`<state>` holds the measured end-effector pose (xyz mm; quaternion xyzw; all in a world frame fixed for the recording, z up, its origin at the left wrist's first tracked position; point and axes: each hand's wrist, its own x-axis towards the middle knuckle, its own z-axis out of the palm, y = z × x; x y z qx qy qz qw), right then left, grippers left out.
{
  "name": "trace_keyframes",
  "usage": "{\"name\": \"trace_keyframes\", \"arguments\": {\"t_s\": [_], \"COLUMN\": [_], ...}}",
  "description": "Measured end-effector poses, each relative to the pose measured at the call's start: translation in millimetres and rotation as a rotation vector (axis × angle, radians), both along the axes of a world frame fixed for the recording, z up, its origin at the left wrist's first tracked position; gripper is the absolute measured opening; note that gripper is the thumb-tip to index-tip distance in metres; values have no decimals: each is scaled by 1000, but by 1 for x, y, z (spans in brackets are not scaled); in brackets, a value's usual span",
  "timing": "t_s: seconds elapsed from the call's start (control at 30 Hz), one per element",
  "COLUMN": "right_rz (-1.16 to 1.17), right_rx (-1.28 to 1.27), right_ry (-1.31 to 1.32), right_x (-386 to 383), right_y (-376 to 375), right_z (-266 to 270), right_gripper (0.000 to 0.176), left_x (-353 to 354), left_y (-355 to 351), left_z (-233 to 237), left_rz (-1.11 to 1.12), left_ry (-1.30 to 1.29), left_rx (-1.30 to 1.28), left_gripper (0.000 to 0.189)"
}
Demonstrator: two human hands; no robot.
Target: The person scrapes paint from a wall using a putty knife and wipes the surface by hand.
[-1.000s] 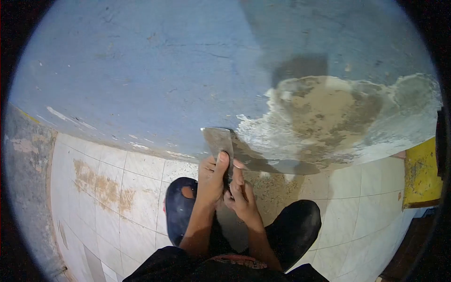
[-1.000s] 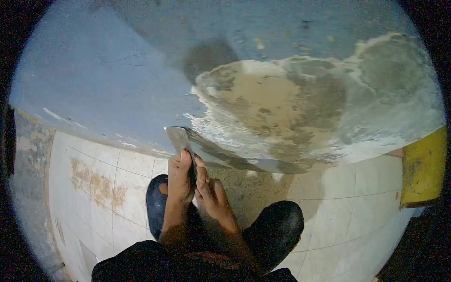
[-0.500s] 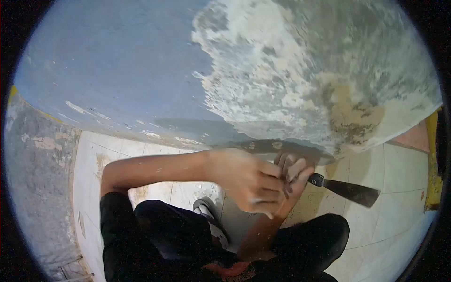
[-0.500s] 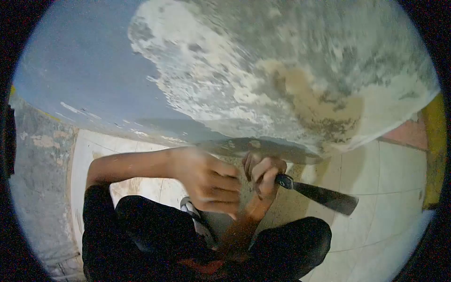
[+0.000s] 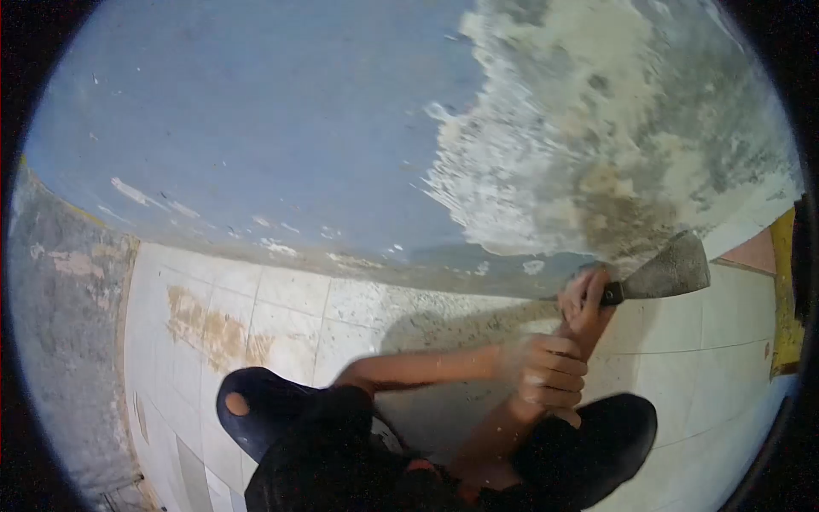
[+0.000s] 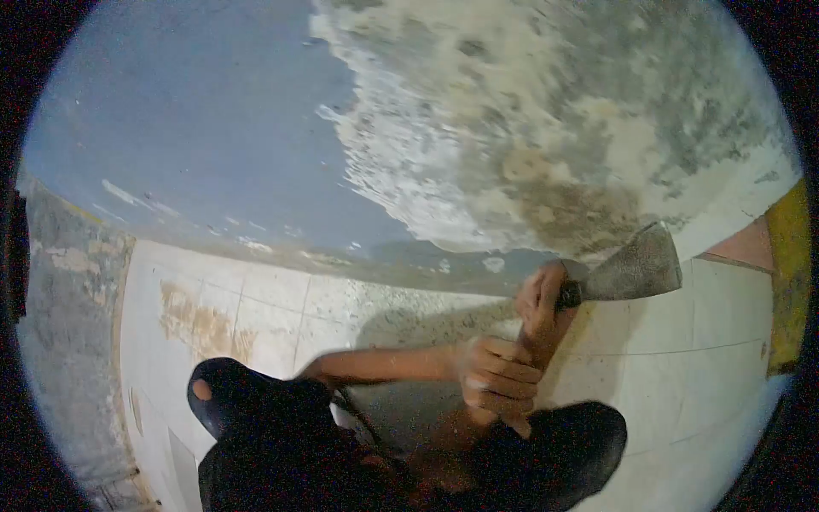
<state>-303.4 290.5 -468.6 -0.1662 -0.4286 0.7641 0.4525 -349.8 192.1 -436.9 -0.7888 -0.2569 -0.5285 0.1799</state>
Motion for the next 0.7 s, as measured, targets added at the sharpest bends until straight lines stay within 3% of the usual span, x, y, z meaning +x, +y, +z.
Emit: {"name": "trace_keyframes", "arguments": {"t_s": [0.17,0.33,0.4,0.47,0.5,0.7], "right_rz": [-204,-445,-444,-293,-116,-271], "right_rx": [197,539,589,511,584,449], "right_ry": [107,257,307,347,240,104], "right_x": [-2,-5,-15,-21,-13,-46], "right_y": [0,-14,-16,-12,-8,-15], "right_z": [18,72,89,99,109,71], "right_gripper": [45,52,54,55,45,40], "left_x": [-24,-18,-13,-9,-9,-34], "left_y": [-13,19,28,32,34,12], "left_z": [5,71,92,96,96,62], "left_rz": [24,-78,-121,-123,-109,139], "left_ry": [-221,-544,-694,-823,-878,-928], "left_rx": [-7,5,-9,-7,2,-33], "left_gripper": [19,15,15,14,14,16]}}
